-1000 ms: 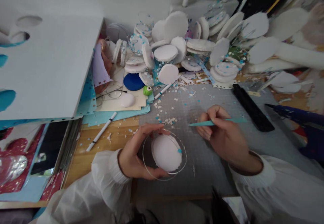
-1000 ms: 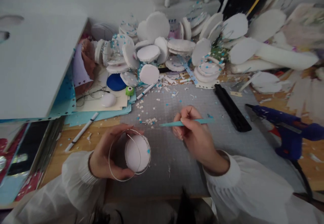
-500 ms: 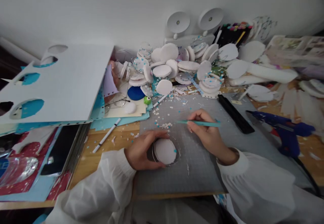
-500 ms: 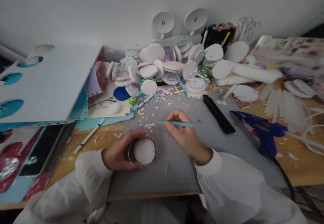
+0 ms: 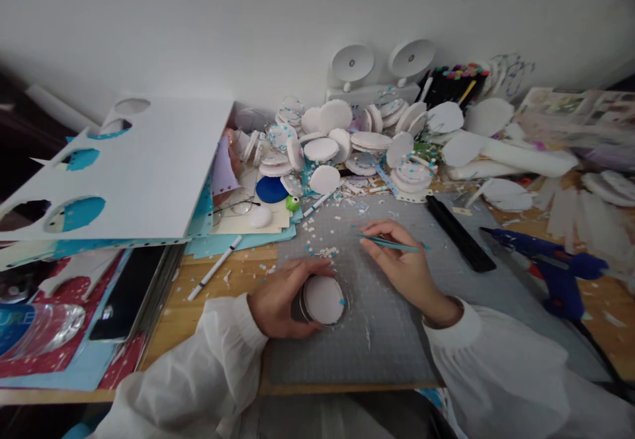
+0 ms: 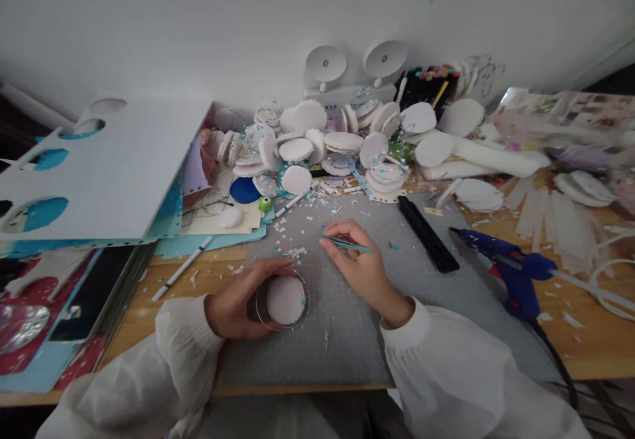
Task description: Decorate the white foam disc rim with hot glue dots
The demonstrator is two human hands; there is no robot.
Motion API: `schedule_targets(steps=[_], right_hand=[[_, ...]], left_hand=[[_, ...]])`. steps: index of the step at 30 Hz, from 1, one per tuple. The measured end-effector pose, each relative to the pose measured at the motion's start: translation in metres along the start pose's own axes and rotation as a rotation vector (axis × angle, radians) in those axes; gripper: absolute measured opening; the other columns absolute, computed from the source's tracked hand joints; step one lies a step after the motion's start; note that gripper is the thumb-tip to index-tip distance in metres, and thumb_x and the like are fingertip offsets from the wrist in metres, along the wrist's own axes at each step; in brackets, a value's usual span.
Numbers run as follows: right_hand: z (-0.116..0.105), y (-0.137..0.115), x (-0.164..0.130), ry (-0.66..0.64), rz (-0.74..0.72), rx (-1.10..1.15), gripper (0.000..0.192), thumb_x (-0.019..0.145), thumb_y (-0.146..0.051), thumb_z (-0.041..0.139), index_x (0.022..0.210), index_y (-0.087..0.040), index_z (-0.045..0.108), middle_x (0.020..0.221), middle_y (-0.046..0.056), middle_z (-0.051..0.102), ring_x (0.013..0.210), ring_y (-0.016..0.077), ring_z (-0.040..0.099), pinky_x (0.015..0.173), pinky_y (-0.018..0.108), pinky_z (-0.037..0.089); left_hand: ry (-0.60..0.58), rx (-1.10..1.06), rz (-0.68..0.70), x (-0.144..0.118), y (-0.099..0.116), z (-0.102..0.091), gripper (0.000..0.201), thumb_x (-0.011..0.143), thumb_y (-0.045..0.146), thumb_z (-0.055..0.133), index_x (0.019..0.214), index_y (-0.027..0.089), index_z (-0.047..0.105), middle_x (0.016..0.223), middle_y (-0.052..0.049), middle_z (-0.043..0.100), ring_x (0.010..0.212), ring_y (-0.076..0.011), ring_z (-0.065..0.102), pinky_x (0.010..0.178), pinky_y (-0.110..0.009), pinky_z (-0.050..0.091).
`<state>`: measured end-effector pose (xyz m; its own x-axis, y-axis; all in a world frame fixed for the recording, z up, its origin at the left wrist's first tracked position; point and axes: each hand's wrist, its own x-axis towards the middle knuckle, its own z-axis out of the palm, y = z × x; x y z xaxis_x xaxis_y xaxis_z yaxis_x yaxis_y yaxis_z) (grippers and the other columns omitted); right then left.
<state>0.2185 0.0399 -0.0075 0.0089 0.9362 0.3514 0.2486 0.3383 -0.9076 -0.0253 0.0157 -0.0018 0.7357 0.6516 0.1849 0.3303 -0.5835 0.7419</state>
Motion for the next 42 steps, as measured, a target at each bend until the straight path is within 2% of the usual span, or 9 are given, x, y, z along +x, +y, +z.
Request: schedule_targets(steps=[9,12,15,17,19,21,27,37,42], right_hand=[[0.006,0.000,-0.003,0.009,-0.013,-0.106,0.011,0.076,-0.025,0.071,0.074,-0.020,0.062,0.078,0.005,0.071,0.078,0.0191,0.068,0.072,0.033,0.053],[0.009,0.001,0.000,0.001,-0.025,-0.123,0.010,0.076,-0.024,0.071,0.073,-0.020,0.062,0.078,0.004,0.071,0.077,0.0188,0.068,0.071,0.032,0.053],[0.016,0.005,0.004,-0.048,-0.048,-0.140,0.009,0.077,-0.025,0.069,0.074,-0.021,0.063,0.077,0.004,0.071,0.075,0.0181,0.068,0.068,0.030,0.052],[0.021,0.007,0.006,-0.090,-0.075,-0.166,0.009,0.078,-0.027,0.068,0.074,-0.021,0.063,0.075,0.003,0.070,0.072,0.0175,0.066,0.065,0.029,0.052],[0.025,0.008,0.008,-0.112,-0.091,-0.194,0.012,0.077,-0.028,0.068,0.071,-0.020,0.062,0.071,0.003,0.069,0.067,0.0168,0.065,0.061,0.028,0.050],[0.028,0.008,0.010,-0.110,-0.093,-0.204,0.013,0.076,-0.028,0.068,0.069,-0.020,0.062,0.069,0.002,0.068,0.065,0.0164,0.064,0.060,0.028,0.050],[0.026,0.007,0.012,-0.084,-0.062,-0.204,0.011,0.077,-0.027,0.067,0.071,-0.020,0.062,0.072,0.003,0.069,0.069,0.0172,0.065,0.064,0.030,0.052],[0.023,0.002,0.014,-0.040,-0.049,-0.104,0.010,0.077,-0.026,0.069,0.073,-0.020,0.062,0.075,0.003,0.069,0.073,0.0169,0.066,0.067,0.031,0.053],[0.014,-0.014,0.006,-0.010,-0.085,0.003,0.012,0.075,-0.021,0.072,0.073,-0.021,0.060,0.076,0.003,0.068,0.074,0.0170,0.067,0.067,0.030,0.053]], left_hand=[[0.026,-0.124,0.031,-0.001,-0.005,0.000,0.106,0.052,0.042,0.084,0.140,0.023,0.027,0.125,-0.014,0.056,0.115,-0.0337,0.052,0.099,-0.047,0.038],[0.103,-0.258,0.026,-0.003,-0.002,-0.002,0.089,0.064,0.048,0.077,0.137,0.020,0.035,0.125,-0.015,0.056,0.114,-0.0321,0.052,0.098,-0.044,0.039],[0.291,-0.425,-0.068,-0.001,0.004,-0.004,0.049,0.085,0.046,0.056,0.124,0.017,0.050,0.111,-0.012,0.062,0.104,-0.0257,0.055,0.090,-0.038,0.041],[0.502,-0.545,-0.219,0.003,0.008,-0.004,0.030,0.090,0.043,0.050,0.094,0.015,0.061,0.084,-0.006,0.062,0.082,-0.0187,0.055,0.076,-0.030,0.042],[0.682,-0.634,-0.350,0.011,0.010,-0.004,0.039,0.091,0.042,0.048,0.062,0.016,0.050,0.059,0.001,0.045,0.059,-0.0122,0.043,0.059,-0.025,0.035],[0.767,-0.743,-0.403,0.021,0.010,-0.005,0.046,0.092,0.040,0.045,0.053,0.019,0.032,0.050,0.006,0.026,0.048,-0.0094,0.027,0.049,-0.025,0.025],[0.701,-1.126,-0.431,0.040,0.002,-0.004,0.051,0.085,0.045,0.050,0.050,0.020,0.021,0.044,0.010,0.012,0.040,-0.0070,0.014,0.045,-0.025,0.017],[0.601,-1.058,-0.413,0.031,-0.004,0.008,0.053,0.080,0.047,0.055,0.045,0.019,0.026,0.044,0.008,0.018,0.043,-0.0069,0.018,0.047,-0.026,0.016],[0.610,-0.979,-0.421,0.031,-0.005,0.007,0.037,0.080,0.041,0.058,0.055,0.016,0.048,0.049,0.006,0.028,0.048,-0.0084,0.024,0.049,-0.025,0.017]])
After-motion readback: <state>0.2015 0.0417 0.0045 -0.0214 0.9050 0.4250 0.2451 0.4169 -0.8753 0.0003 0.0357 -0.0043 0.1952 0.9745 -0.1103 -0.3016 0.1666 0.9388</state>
